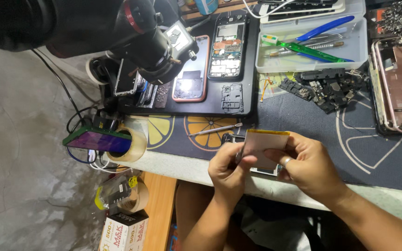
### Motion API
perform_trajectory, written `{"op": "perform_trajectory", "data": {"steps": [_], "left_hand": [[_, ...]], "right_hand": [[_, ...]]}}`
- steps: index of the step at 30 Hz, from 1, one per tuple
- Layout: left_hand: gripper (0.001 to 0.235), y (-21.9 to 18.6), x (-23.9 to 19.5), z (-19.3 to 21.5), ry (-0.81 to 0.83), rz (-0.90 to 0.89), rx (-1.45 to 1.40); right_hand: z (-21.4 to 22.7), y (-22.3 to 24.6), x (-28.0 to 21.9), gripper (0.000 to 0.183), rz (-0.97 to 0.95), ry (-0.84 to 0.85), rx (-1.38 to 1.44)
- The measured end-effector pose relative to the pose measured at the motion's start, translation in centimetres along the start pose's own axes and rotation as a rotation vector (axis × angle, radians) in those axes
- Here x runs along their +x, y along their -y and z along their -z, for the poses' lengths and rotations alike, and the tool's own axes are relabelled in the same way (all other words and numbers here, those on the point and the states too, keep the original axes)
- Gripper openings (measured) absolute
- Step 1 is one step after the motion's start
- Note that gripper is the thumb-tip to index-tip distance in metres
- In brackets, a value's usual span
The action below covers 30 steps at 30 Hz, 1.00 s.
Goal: The person disassembles a smartphone by removing the rear camera module, battery, and logic board using a screwdriver and spudger. Components are placed on the workbench as they are removed.
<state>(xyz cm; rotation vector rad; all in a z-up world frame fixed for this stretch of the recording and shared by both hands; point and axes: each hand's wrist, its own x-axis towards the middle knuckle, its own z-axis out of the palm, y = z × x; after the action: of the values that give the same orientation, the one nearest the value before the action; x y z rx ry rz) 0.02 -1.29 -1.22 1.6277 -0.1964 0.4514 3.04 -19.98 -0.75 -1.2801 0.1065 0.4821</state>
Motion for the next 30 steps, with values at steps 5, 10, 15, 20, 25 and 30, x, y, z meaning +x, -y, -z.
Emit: {"op": "perform_trajectory", "data": {"steps": [5, 10, 15, 20, 25, 30], "left_hand": [[0.010, 0.1, -0.2, 1.0, 0.092, 0.075, -0.066], [0.007, -1.3, 0.4, 0.6, 0.019, 0.096, -0.044], [0.029, -4.7, 2.5, 1.0, -0.035, -0.466, 0.459], [0.033, -7.3, 3.5, 3.0, 0.348, -0.721, 0.823], [0.038, -7.2, 3.6, 3.6, 0.361, -0.863, 0.893], [0.027, -4.1, 8.7, 6.1, 0.094, -1.010, 1.199]], "right_hand": [[0.9, -0.1, 0.8, 0.021, 0.058, 0.156, -0.087], [-0.2, 1.2, 0.2, 0.016, 0.362, 0.038, -0.508], [-0.7, 3.0, -0.9, 0.033, 0.960, -0.070, -0.835], [-1.2, 3.9, -1.1, 0.045, 1.108, -0.107, -1.062], [-1.1, 4.3, -1.7, 0.044, 1.230, -0.132, -1.010], [-1.0, 4.8, -2.5, 0.043, 1.068, -0.309, -0.935]]}}
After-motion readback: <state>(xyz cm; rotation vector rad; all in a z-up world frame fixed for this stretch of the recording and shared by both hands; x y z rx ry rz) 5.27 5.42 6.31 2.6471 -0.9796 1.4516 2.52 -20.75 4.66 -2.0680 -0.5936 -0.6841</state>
